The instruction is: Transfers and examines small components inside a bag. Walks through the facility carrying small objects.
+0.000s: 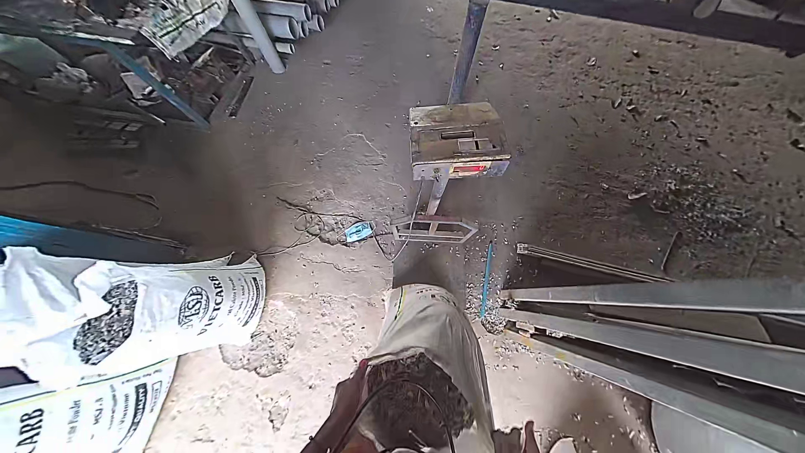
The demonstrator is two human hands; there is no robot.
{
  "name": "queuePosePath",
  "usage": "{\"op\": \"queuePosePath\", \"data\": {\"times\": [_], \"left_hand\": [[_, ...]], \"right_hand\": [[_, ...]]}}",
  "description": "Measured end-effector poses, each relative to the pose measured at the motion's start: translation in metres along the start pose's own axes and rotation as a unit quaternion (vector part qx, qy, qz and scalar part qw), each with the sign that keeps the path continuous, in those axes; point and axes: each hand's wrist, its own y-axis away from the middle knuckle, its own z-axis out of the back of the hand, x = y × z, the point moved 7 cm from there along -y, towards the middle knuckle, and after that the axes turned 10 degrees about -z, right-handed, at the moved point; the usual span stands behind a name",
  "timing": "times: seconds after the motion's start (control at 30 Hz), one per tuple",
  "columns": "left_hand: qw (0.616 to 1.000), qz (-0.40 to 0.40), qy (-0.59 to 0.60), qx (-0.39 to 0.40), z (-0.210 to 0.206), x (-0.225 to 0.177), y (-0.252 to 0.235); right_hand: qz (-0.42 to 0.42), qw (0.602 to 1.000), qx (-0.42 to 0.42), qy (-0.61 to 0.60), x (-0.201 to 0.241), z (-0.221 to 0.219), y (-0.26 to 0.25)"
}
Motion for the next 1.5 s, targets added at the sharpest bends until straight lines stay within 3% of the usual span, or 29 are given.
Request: {"op": "queuePosePath", "data": {"times": [0.1, 0.17, 0.27, 0.43, 0.53, 0.63, 0.77, 0.87, 1.0, 1.1, 1.17, 1.27, 1.37, 1.5], "left_hand": [[0.998, -0.038, 0.049, -0.016, -0.011, -0.001, -0.031], [0.992, -0.076, 0.099, -0.011, -0.033, -0.025, -0.054], [0.987, -0.088, 0.122, -0.063, -0.052, -0.096, -0.078], [0.987, -0.116, 0.1, -0.046, -0.063, -0.2, -0.125], [0.978, -0.161, 0.132, -0.031, -0.068, -0.233, -0.138], [0.975, -0.211, 0.056, -0.029, -0.068, -0.257, -0.14], [0.958, -0.255, -0.076, -0.11, -0.051, -0.262, -0.123], [0.933, -0.314, -0.047, -0.171, -0.041, -0.242, -0.098], [0.933, -0.308, -0.011, -0.186, -0.036, -0.196, -0.061], [0.945, -0.281, 0.013, -0.167, -0.044, -0.165, -0.05], [0.937, -0.302, -0.038, -0.171, -0.045, -0.168, -0.035], [0.872, -0.394, -0.227, -0.18, -0.053, -0.198, -0.016], [0.803, -0.454, -0.38, -0.078, -0.07, -0.228, -0.01], [0.75, -0.417, -0.507, 0.085, -0.099, -0.253, -0.01]], "right_hand": [[0.01, 0.999, 0.021, 0.027, 0.014, -0.05, -0.034], [0.027, 0.998, 0.047, 0.031, 0.03, -0.091, -0.072], [0.061, 0.987, 0.099, 0.113, 0.067, -0.168, -0.123], [0.075, 0.962, 0.176, 0.194, 0.108, -0.282, -0.178], [0.094, 0.96, 0.176, 0.198, 0.117, -0.319, -0.197], [0.115, 0.954, 0.178, 0.211, 0.126, -0.328, -0.211], [0.145, 0.929, 0.167, 0.297, 0.143, -0.321, -0.216], [0.215, 0.887, 0.177, 0.367, 0.168, -0.303, -0.196], [0.284, 0.825, 0.155, 0.462, 0.178, -0.238, -0.184], [0.245, 0.793, 0.103, 0.548, 0.167, -0.163, -0.18], [0.201, 0.761, 0.086, 0.611, 0.153, -0.113, -0.176], [0.143, 0.711, 0.081, 0.683, 0.129, -0.051, -0.16], [0.056, 0.629, 0.06, 0.773, 0.095, -0.018, -0.145], [0.025, 0.613, 0.093, 0.784, 0.042, -0.03, -0.127]]}}
